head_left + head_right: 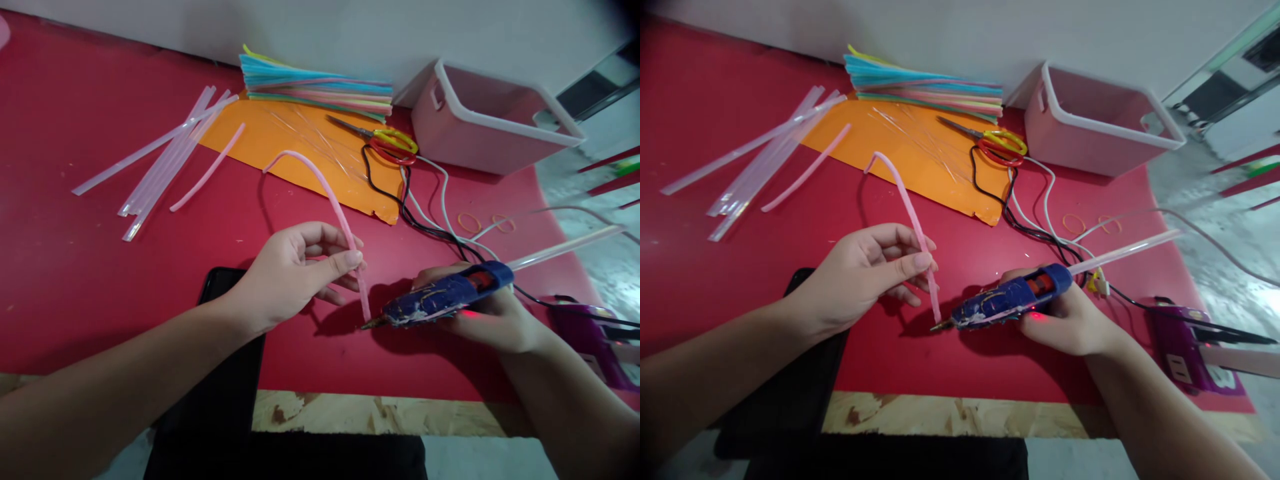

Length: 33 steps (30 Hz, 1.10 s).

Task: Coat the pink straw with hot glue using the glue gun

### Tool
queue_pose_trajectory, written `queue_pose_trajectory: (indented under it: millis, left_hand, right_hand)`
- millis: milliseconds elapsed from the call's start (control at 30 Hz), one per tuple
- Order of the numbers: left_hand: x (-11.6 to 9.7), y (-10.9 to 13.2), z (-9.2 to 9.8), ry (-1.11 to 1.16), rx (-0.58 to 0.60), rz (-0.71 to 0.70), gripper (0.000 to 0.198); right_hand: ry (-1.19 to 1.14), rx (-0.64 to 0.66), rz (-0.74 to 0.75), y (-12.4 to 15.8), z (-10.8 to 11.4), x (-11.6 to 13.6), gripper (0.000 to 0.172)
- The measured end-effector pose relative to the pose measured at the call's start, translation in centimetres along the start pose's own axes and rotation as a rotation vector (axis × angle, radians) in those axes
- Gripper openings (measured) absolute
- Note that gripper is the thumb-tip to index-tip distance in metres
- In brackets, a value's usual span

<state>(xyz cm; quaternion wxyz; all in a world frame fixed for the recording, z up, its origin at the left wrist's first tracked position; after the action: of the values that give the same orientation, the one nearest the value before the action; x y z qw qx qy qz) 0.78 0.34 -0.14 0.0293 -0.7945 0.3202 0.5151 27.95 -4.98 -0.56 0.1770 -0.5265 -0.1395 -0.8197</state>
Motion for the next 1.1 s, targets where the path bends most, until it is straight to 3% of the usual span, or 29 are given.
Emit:
queue_pose_trajectory:
  millis: [1100]
  left_hand:
    - [-0.12, 0.14, -0.11, -0.029, 0.015, 0.030, 0.025]
  right_hand:
    - [-0.045, -0.055, -0.028, 0.16, -0.22, 0.16, 0.018]
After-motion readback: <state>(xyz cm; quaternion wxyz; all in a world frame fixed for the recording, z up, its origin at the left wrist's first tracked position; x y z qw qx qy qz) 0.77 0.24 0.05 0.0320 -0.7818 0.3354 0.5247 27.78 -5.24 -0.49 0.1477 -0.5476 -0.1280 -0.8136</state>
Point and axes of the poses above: each hand's wrist, its own y-axis away from the middle knuckle, its own z-axis out of the back of the hand, x = y × z, the point moved 1 cm from there along -y, towards the middle knuckle, and after that the axes turned 2 degrees about x, right-handed, at the moved point
